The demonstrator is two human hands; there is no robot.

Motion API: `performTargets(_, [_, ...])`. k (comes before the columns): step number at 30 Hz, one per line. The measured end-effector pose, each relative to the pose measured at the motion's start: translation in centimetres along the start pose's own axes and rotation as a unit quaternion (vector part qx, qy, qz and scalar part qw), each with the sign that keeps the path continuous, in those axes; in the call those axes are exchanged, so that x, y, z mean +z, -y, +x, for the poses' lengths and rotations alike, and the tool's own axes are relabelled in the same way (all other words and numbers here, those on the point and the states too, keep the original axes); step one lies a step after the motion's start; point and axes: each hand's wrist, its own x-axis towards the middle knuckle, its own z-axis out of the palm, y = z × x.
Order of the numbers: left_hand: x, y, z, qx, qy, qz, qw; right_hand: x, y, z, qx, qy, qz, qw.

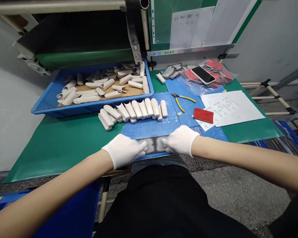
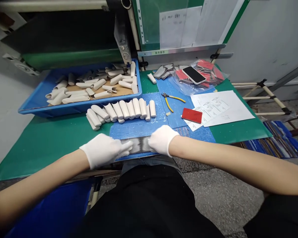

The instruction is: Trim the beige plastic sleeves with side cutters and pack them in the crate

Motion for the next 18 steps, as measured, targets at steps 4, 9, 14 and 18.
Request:
performTargets(4, [0.9, 0.4, -0.7, -0.009, -0.015, -0.016, 1.000, 0.3, -0.2, -0.2, -0.008, -0.017, -0.014, 1.000])
performTargets(9, [1.0, 0.8, -5.0, -0.058, 0.020, -0.002, 0.998, 0.8, -1.8, -3.9, 0.037, 0.000, 0.001, 0.999])
performTargets(14, [0.5, 0.9, -5.9, -0.155, -0.023, 0.017, 0.988, 1.1, -2.4, -5.2, 0.096, -0.094, 0.039, 0.990])
performTargets(18, [2.0, 1.3, -4.6, -0.153, -0.027, 0.000, 0.988, 3.6, -3.1, -3.9, 0.167, -0.080, 0.099, 0.978])
